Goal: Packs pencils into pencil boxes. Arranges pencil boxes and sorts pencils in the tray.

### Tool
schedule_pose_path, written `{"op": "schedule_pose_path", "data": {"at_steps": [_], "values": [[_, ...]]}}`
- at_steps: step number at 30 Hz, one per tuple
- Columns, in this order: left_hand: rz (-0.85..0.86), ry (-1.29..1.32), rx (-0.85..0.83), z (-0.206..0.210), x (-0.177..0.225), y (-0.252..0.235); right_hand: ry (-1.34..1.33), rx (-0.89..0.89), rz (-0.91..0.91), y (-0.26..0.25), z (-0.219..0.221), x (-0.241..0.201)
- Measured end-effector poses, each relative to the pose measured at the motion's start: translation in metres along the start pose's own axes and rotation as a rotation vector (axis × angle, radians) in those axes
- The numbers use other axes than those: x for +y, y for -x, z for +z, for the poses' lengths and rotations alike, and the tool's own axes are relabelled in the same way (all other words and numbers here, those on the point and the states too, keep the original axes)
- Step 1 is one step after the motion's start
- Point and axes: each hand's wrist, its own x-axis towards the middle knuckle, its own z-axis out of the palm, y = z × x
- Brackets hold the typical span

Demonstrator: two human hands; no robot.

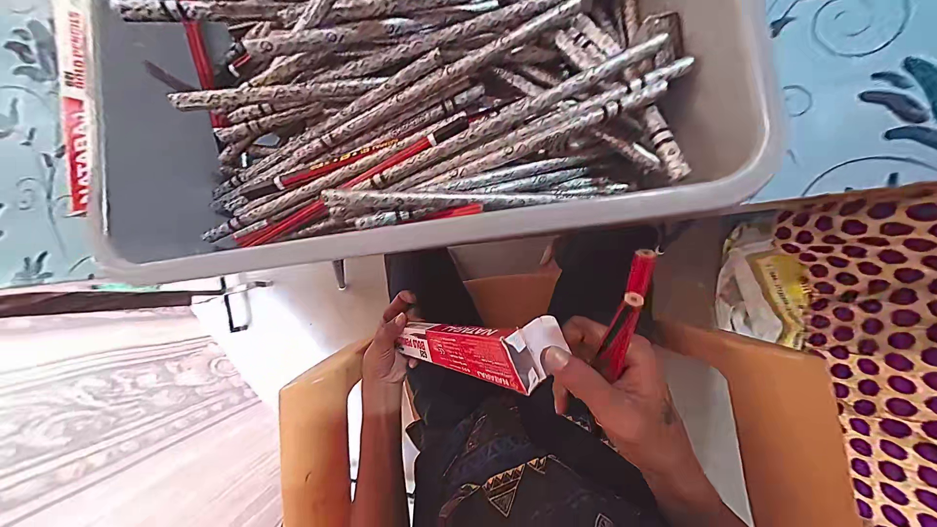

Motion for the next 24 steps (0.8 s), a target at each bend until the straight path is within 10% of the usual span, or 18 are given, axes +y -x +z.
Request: {"op": "schedule_pose_path", "data": {"at_steps": [6,13,24], "values": [[0.045,0.061,-0.197,-0.003,-0.025,-0.001,-0.298,-0.305,0.037,0.005,0.015,-0.001],[-0.001,0.244,-0.324,-0.009,-0.031,-0.019,0.373,-0.04,-0.598,0.01,0.017,-0.004],[-0.023,0.207,-0.315,-0.015,-0.026,-0.025,0.848,-0.204,-0.644,-0.007,-0.015,-0.014]]}}
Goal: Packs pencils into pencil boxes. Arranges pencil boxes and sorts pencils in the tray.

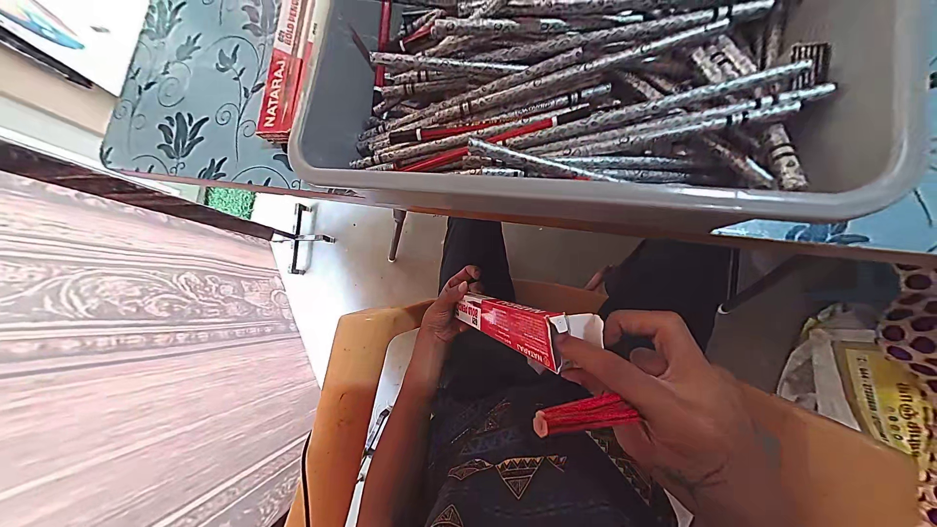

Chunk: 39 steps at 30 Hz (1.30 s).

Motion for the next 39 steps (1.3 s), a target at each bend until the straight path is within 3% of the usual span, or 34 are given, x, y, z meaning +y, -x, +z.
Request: {"op": "schedule_pose_path", "data": {"at_steps": [4,8,12,20,28,39], "values": [[0.026,-0.004,0.039,0.002,-0.001,0.0,-0.018,0.122,-0.04,0.0,0.008,0.001],[0.052,-0.091,0.181,0.015,-0.004,0.007,-0.109,0.325,-0.091,-0.001,0.036,0.003],[0.083,-0.044,0.146,0.007,-0.005,0.007,-0.374,0.358,0.033,-0.007,0.035,0.001],[0.054,-0.038,0.131,0.009,-0.003,-0.001,0.003,0.165,-0.104,-0.016,0.004,0.014],[0.03,-0.014,0.07,0.004,-0.003,0.001,0.086,0.039,-0.043,-0.018,-0.003,0.01],[-0.002,-0.039,0.036,0.002,-0.003,0.0,0.038,-0.097,-0.114,-0.013,-0.013,0.024]]}}
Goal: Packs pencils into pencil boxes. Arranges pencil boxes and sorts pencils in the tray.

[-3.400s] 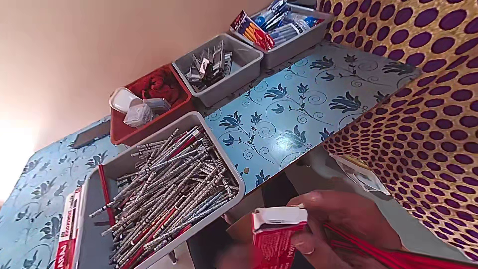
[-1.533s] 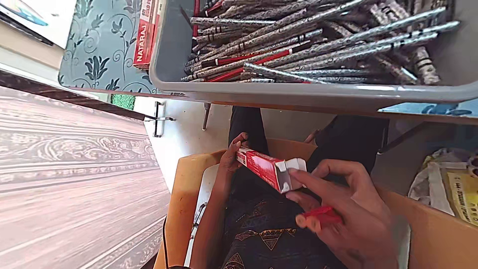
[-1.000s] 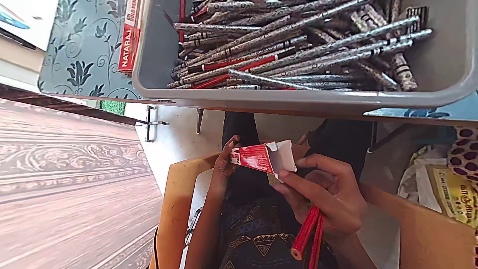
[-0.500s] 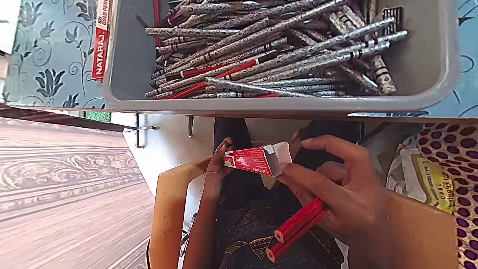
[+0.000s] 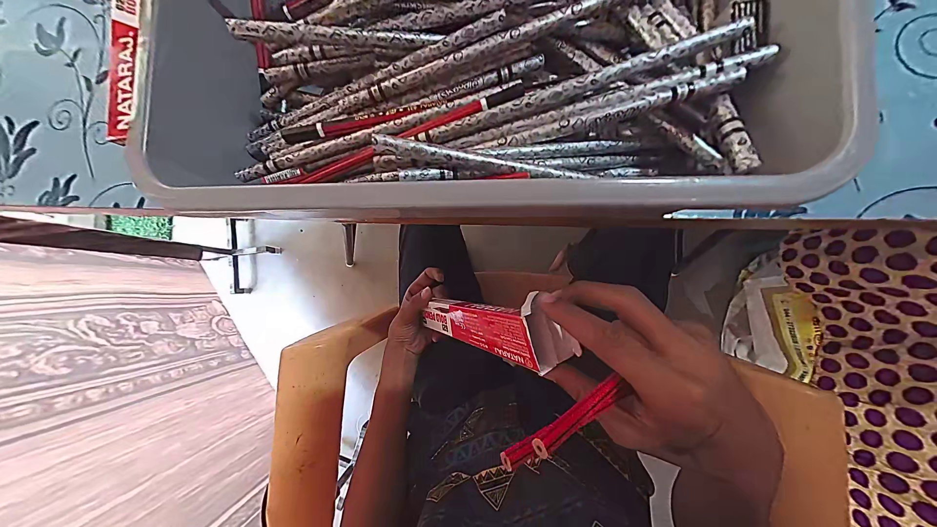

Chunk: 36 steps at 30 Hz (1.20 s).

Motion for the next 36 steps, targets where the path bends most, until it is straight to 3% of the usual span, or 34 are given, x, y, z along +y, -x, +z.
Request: {"op": "schedule_pose_path", "data": {"at_steps": [4,8,13,18,24,30,33,34,36], "values": [[-0.017,-0.079,0.05,0.007,0.001,0.003,-0.077,-0.084,-0.022,0.003,-0.002,-0.002],[-0.037,-0.217,0.259,0.043,0.01,-0.001,-0.092,-0.087,-0.018,0.003,0.002,-0.006],[-0.013,-0.063,-0.038,-0.002,0.001,-0.002,-0.211,-0.053,-0.041,-0.006,0.012,-0.009],[-0.039,-0.143,0.076,0.009,0.006,0.002,-0.356,-0.024,-0.055,-0.019,0.027,-0.034],[-0.008,0.088,0.11,0.026,0.005,0.014,-0.506,-0.005,-0.037,-0.029,0.044,-0.042],[-0.03,0.171,0.043,0.006,0.007,0.006,-0.482,-0.002,-0.031,-0.026,0.045,-0.041],[-0.025,-0.012,0.123,0.007,0.009,0.011,-0.505,0.0,-0.02,-0.021,0.042,-0.036],[-0.02,-0.068,0.12,0.004,0.008,0.013,-0.529,0.004,0.011,-0.018,0.038,-0.034],[0.003,-0.019,-0.085,-0.026,0.001,0.011,-0.598,0.05,0.1,-0.007,0.029,-0.03]]}}
